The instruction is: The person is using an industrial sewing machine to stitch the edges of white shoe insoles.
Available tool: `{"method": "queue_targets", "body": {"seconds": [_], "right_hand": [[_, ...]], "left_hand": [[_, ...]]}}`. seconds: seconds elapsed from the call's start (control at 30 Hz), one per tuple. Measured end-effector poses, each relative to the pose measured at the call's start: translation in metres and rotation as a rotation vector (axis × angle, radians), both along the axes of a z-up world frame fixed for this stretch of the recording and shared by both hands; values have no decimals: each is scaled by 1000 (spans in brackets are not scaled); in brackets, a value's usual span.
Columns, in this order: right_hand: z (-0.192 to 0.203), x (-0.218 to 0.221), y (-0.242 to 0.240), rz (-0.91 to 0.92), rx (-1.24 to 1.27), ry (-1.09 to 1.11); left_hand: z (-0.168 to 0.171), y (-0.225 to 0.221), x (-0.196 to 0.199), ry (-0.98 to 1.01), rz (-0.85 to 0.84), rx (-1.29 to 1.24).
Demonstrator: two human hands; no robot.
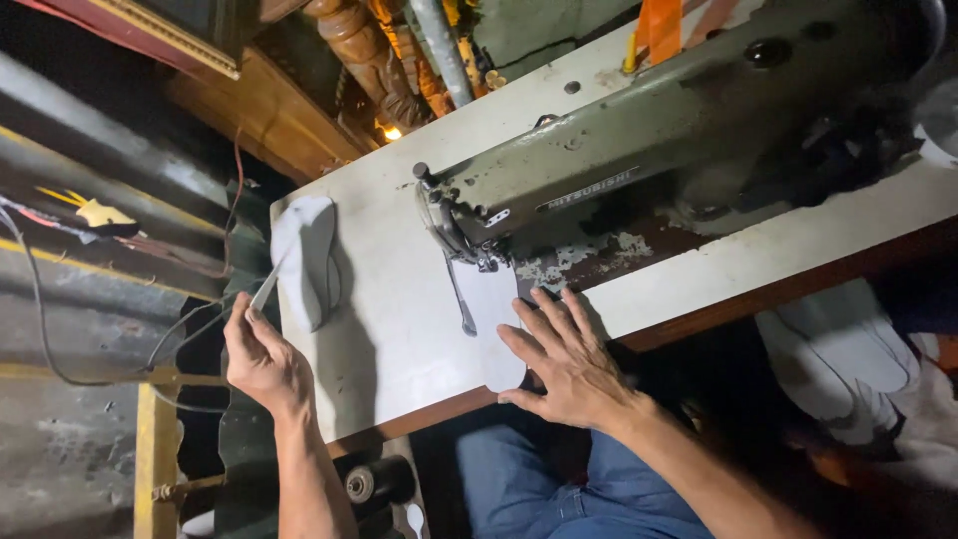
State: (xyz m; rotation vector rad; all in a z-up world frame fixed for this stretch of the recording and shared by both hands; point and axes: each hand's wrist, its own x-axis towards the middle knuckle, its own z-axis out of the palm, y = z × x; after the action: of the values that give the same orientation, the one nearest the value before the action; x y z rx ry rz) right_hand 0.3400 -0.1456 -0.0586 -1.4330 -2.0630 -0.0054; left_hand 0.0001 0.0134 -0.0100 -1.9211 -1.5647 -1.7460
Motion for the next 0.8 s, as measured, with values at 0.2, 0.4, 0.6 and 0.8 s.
{"method": "queue_targets", "body": {"seconds": [0.2,0.4,0.6,0.8], "right_hand": [[-2,2,4,25,-41,38],[-1,5,9,19,-3,-46],[-2,3,7,17,-2,11],[7,1,7,15,-20,105]], "left_hand": [[-10,-14,12,-10,-3,-31],[-46,9,-20,462,-88,23],[-32,11,13,518,185,-687],[-51,39,-6,532,96,-637]]}}
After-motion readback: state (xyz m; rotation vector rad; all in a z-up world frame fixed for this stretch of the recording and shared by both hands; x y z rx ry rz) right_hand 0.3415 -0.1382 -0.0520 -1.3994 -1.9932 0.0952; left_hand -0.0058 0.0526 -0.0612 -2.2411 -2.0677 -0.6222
